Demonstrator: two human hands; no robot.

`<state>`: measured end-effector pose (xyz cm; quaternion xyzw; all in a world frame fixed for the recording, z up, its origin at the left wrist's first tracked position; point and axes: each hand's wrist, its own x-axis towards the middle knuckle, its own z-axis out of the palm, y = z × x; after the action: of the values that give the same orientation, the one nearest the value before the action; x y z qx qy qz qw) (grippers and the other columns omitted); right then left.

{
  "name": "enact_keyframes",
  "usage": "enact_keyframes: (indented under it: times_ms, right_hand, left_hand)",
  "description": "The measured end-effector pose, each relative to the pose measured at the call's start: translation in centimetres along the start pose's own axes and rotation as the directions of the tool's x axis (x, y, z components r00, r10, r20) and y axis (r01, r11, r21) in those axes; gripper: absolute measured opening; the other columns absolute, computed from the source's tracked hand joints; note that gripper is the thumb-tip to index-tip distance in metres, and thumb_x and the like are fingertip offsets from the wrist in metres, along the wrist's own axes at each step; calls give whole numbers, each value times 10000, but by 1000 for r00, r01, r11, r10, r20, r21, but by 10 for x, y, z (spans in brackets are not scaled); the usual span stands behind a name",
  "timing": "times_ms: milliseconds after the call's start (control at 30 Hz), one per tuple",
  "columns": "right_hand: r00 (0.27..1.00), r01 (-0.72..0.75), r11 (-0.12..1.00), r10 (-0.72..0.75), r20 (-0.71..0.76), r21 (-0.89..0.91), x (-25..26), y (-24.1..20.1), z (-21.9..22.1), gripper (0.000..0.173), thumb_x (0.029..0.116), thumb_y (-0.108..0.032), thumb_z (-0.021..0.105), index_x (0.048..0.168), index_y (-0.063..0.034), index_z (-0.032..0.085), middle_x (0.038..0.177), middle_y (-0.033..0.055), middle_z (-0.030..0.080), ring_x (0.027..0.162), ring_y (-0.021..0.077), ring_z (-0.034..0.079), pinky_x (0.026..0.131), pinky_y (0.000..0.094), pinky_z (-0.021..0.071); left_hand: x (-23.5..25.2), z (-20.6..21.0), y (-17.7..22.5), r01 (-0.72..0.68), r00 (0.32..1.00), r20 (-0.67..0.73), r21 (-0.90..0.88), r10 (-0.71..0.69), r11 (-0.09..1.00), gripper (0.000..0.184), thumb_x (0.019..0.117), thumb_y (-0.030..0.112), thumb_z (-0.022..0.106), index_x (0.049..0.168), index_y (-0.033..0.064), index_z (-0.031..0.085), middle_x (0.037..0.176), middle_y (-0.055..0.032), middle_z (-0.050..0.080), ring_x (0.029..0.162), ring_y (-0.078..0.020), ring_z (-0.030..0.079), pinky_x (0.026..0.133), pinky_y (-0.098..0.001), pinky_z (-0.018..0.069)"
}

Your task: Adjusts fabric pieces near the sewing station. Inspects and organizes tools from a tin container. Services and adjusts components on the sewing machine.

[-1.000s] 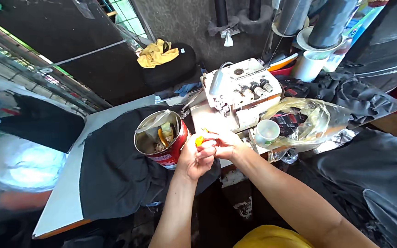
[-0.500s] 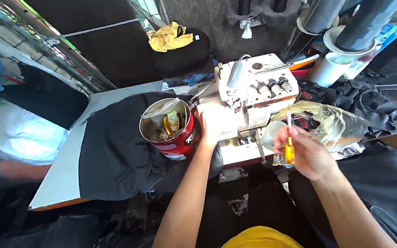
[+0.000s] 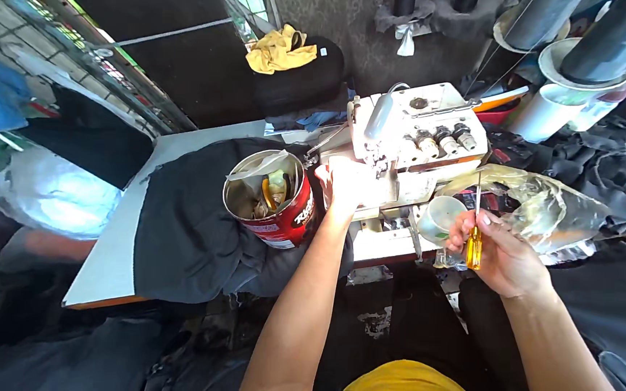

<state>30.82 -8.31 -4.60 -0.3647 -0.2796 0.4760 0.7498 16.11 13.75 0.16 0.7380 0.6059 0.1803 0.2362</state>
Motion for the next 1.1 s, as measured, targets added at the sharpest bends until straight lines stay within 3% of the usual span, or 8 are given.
enact_keyframes:
  times_ms: [133, 233, 433, 567, 667, 733, 967, 1100]
  right_hand:
    - [999, 4, 1000, -4, -47, -14, 0, -2, -10, 286, 1048, -256, 497, 901, -132, 709, 793, 8, 683, 702, 117, 688, 678, 286, 620]
    - [998, 8, 1000, -9, -66, -2, 0, -4, -13, 288, 1046, -244, 492, 898, -135, 713, 795, 8, 687, 703, 117, 692, 672, 280, 622]
    - [997, 13, 1000, -12, -79, 9, 4, -2, -10, 312, 1059, -232, 453, 895, -126, 697, 788, 7, 674, 687, 117, 685, 666, 286, 623]
    - [996, 18, 999, -15, -86, 30, 5, 0, -9, 324, 1064, -234, 450, 892, -120, 700, 789, 12, 675, 689, 121, 688, 671, 294, 628]
    - [995, 14, 999, -10, -103, 37, 5, 0, -8, 341, 1071, -227, 418, 891, -120, 686, 791, 12, 668, 682, 120, 679, 666, 290, 625]
    - [995, 14, 999, -10, -102, 41, 5, 1, -8, 341, 1072, -229, 421, 892, -119, 689, 791, 11, 668, 681, 121, 681, 669, 295, 627]
    - [994, 21, 997, -13, -107, 76, 5, 2, -7, 343, 1075, -229, 430, 894, -103, 692, 784, 24, 668, 675, 130, 683, 661, 299, 628]
    - [994, 19, 997, -11, -112, 70, 5, 2, -6, 363, 1081, -222, 393, 902, -105, 685, 788, 17, 669, 671, 127, 684, 662, 301, 631]
  left_hand:
    - [-5, 4, -2, -45, 998, -47, 35, 47, 998, 417, 937, 413, 687, 1184, 77, 701, 1299, -239, 601, 1289, -450, 476, 995, -615, 412]
    - [-12, 10, -13, -156, 986, -57, -5, 155, 988, 387, 980, 385, 649, 1235, 95, 666, 1397, -279, 501, 1320, -492, 420, 984, -673, 376]
    - [-11, 3, 1, -152, 987, -40, 66, 155, 986, 285, 970, 324, 617, 1138, 121, 728, 1262, -139, 656, 1341, -427, 455, 1013, -691, 355]
    - [-11, 7, -1, -200, 974, -100, 47, 204, 979, 261, 950, 291, 628, 1077, 89, 731, 1171, -155, 676, 1253, -409, 530, 972, -684, 373]
    - [-10, 7, -3, -212, 974, -78, 30, 214, 977, 290, 967, 272, 612, 1122, 47, 708, 1156, -183, 680, 1200, -396, 583, 994, -692, 379]
    - [-10, 7, -4, -266, 957, -120, 9, 265, 964, 248, 953, 245, 640, 1053, 43, 743, 1109, -171, 694, 1122, -368, 625, 949, -650, 421]
    - [-15, 8, -10, -295, 946, -155, -40, 286, 955, 203, 933, 253, 679, 1025, 81, 735, 1126, -162, 680, 1153, -403, 581, 927, -676, 404]
    - [-14, 5, -2, -217, 968, -129, 1, 216, 976, 216, 911, 270, 675, 1016, 103, 764, 1142, -119, 696, 1241, -393, 530, 971, -656, 371]
